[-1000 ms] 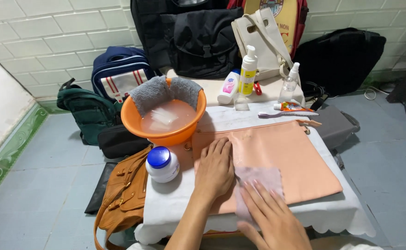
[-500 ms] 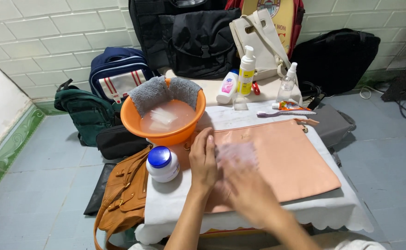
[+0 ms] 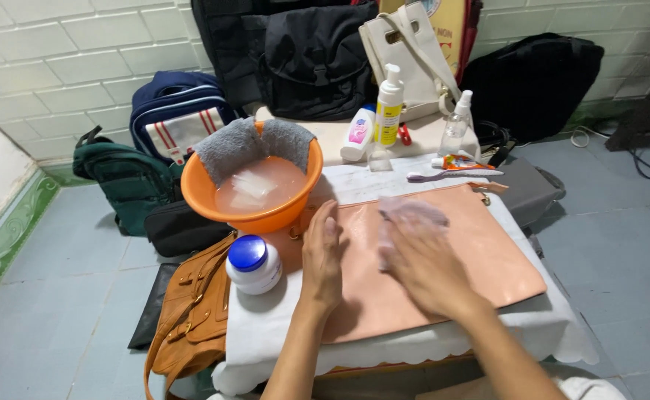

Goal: Deep cleaning leather pouches by scrubbing the edges with a toothbrush and wiping the surfaces with a damp cloth.

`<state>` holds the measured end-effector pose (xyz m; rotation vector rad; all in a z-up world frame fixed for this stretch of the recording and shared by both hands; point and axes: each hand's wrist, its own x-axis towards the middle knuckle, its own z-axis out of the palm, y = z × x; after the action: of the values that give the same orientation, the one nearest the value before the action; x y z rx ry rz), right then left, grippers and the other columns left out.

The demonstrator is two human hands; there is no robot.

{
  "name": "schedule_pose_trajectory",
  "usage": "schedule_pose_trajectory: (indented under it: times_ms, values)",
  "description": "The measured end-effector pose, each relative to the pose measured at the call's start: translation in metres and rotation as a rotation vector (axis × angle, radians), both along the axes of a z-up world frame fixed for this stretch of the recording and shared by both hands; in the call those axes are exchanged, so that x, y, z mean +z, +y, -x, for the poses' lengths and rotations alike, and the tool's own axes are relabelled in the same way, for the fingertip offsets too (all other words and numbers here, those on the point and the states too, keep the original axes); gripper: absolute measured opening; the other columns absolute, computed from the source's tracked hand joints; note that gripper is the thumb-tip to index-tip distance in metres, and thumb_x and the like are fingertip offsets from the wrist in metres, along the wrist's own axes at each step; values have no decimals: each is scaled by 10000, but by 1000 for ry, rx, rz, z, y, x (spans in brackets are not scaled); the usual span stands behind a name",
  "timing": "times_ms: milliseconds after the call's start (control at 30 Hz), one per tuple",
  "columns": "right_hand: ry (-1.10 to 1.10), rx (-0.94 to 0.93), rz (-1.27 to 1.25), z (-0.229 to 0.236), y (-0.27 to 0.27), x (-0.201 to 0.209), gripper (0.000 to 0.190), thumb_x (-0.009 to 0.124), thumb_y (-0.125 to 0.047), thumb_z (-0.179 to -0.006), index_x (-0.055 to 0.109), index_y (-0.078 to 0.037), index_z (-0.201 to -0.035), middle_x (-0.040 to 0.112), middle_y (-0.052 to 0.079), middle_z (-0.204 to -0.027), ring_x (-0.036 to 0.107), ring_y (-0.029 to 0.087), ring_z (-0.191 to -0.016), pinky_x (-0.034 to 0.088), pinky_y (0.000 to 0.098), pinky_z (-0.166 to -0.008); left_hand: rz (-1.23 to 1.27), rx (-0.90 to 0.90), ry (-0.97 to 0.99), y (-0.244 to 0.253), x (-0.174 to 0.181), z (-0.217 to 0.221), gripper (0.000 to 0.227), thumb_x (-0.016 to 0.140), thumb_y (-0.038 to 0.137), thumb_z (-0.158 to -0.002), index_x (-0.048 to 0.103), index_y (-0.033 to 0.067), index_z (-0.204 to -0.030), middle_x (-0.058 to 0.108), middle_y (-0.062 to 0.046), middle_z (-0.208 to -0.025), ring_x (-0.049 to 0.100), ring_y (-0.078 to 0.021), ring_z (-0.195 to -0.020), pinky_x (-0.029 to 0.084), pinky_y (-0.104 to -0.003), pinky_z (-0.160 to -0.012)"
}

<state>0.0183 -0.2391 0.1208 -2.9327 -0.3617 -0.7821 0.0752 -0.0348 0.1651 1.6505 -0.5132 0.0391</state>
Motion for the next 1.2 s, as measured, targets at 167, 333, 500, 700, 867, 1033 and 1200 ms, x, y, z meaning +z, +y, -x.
schedule_pose_trajectory:
  times_ms: [167,333,500,700,867,1033,1200]
  values:
    - [305,177,-312,28,84,44,516,462,-225,-948,487,-59,-1437,493,132,-1525,378,333,-1423,276,512,-1128,-81,42,-164,-2,-12,-7,743,240,545,-998,397,15,-1495,392,-196,-1585,361,-366,-1450,261,-471,-1171]
    - [203,289,-202,72,67,38,496,470,-341,-1044,596,-17,-1397,514,79,-1560,326,295,-1500,253,457,-1134,-17,-38,-66,1,-11,-11,717,287,533,-991,392,49,-1509,289,-177,-1646,290,-345,-1508,279,-463,-1185]
    - [484,-192,-286,58,-29,33,571,282,-481,-986,403,-374,-1534,419,-146,-1616,521,153,-1365,484,422,-1045,-165,-1,-175,1,-12,-9,746,256,553,-1006,367,15,-1511,263,-199,-1652,253,-376,-1510,210,-501,-1196]
    - [248,-320,-273,42,-34,37,416,490,-343,-971,668,-256,-1337,616,-107,-1445,507,156,-1404,450,360,-1084,-184,3,-150,0,-8,-7,726,309,536,-1002,409,7,-1489,301,-192,-1638,297,-361,-1494,243,-479,-1188]
    - [296,-434,-632,59,-22,63,284,682,-320,-864,822,-231,-1094,794,-110,-1206,783,111,-1016,586,260,-834,-203,12,-181,0,-11,-6,700,328,514,-1012,434,-7,-1467,328,-190,-1625,332,-364,-1468,276,-477,-1170]
    - [332,-419,-492,77,-19,57,299,743,-464,-786,861,-303,-1009,814,-171,-1162,781,40,-1043,601,256,-837,-203,8,-191,-1,-8,-5,662,340,489,-1016,453,1,-1450,336,-176,-1621,362,-351,-1443,296,-463,-1153]
    - [223,-265,-1971,85,-10,107,308,300,-167,-1107,455,81,-1202,652,470,-1270,652,548,-1116,517,592,-937,-226,12,-211,-2,-7,-4,671,329,509,-1008,514,13,-1421,340,-195,-1613,348,-378,-1446,299,-501,-1146]
